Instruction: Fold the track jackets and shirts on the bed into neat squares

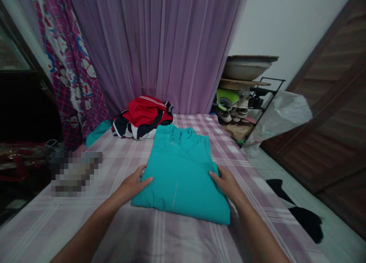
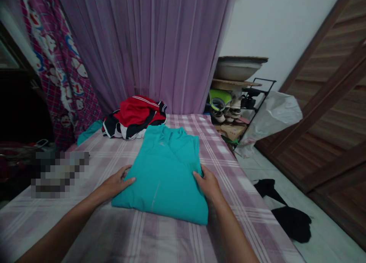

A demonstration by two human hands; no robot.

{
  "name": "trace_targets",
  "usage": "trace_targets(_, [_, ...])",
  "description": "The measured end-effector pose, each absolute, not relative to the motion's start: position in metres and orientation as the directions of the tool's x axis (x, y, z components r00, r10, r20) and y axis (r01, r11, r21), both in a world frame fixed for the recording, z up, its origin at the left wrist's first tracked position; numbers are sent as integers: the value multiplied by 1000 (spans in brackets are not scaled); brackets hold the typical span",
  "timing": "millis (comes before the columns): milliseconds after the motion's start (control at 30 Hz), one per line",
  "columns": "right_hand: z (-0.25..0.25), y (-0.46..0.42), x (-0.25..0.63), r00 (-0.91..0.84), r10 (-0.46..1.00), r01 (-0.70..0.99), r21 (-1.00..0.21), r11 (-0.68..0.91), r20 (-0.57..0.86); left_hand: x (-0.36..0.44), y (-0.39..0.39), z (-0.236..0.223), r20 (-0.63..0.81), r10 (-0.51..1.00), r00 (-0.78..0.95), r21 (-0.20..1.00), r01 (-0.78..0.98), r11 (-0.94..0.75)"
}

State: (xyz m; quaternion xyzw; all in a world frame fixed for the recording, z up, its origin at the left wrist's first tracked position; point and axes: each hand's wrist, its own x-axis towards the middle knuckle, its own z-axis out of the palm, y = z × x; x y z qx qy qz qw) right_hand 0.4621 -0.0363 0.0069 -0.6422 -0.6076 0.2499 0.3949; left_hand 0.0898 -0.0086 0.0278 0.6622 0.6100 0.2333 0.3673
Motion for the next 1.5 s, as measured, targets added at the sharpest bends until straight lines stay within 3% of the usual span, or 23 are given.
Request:
trace_targets(100, [-1, -38, 461, 177, 963, 609, -792, 56, 204, 98, 19, 40, -85, 992, 96, 619, 785, -23])
trace_targets(200, [1, -39, 459, 204, 944, 584, -806, 94, 258, 109, 38, 46, -140, 989, 55, 496, 868, 22])
trace_targets(367, [16, -24, 453, 221, 895, 638, -751, 167, 387, 113, 25, 37, 11, 999, -45, 474, 880, 34])
trace_targets(567, [6, -11, 433, 296, 940, 891, -404, -208, 168, 115, 28, 26, -55, 995, -82, 378, 921, 97])
trace_targets(667, [3, -17, 435, 296, 944, 908, -350, -231, 145, 115, 35, 23, -27, 998, -56, 432, 900, 62])
trace_targets(800, [22, -27, 439, 274, 944, 906, -379, -190, 182, 116, 21, 26, 258, 966, 23, 395, 910, -127])
trace_targets(900, [43, -34, 423, 167, 914, 924, -381, -14, 370, 132, -2, 31, 398, 879, 263, 248, 891, -379])
trace_targets(1000, [47, -47, 390, -55, 885, 924, -313, 221, 462, 157, -21, 29, 345, 811, 472, 160, 822, -546])
trace_targets(1100, [31, -61, 361, -214, 910, 923, -231, 307, 354, 172, -25, 16, 215, 840, 498, 154, 832, -533])
trace_targets(1300, [10, -61, 366, -251, 949, 946, -159, 282, 194, 174, -22, 7, 77, 893, 443, 169, 877, -450])
trace_targets(1500, [10, -52, 408, -63, 997, 978, -196, 69, 33, 150, -7, 5, 63, 896, 439, 229, 867, -441])
